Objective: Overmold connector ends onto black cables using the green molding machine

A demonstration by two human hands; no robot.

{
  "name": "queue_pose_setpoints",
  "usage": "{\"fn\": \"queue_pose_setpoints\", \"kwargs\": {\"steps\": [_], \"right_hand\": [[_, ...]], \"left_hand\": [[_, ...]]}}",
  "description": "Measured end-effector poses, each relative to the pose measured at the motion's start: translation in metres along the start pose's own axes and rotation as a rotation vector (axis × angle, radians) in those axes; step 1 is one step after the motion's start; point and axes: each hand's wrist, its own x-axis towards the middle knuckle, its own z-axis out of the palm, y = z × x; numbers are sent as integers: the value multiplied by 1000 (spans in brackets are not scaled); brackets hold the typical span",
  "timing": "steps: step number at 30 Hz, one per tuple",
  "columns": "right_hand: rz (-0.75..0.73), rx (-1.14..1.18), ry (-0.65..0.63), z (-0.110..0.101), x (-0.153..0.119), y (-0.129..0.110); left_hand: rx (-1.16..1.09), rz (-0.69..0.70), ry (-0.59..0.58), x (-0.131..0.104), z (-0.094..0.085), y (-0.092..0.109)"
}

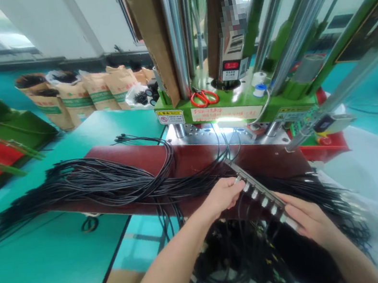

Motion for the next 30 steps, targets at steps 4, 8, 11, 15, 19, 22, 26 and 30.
{"fn": "queue_pose_setpoints", "kwargs": {"steps": [4,8,11,15,19,22,26,30], "right_hand": [[-25,-107,-101,-10,7,12],[-174,-259,-155,-15,12,15],[-220,-249,-97,-11,9,9],[-173,-133,-9,-3,4,3],[-214,-172,-1,-4,8,7],[-283,-324,-51,-10,14,11],[-342,-430,-99,-13,16,9],[-304,-397,-97,-8,13,5]], "left_hand": [[-20,-42,5,0,0,1],[-1,-16,33,-1,0,-1],[71,25,21,-6,-2,-1],[172,94,22,-14,-8,5],[284,116,98,-14,-12,6],[326,164,190,-10,-11,2],[393,197,254,-3,-8,-5],[515,188,282,5,-7,-3]]}}
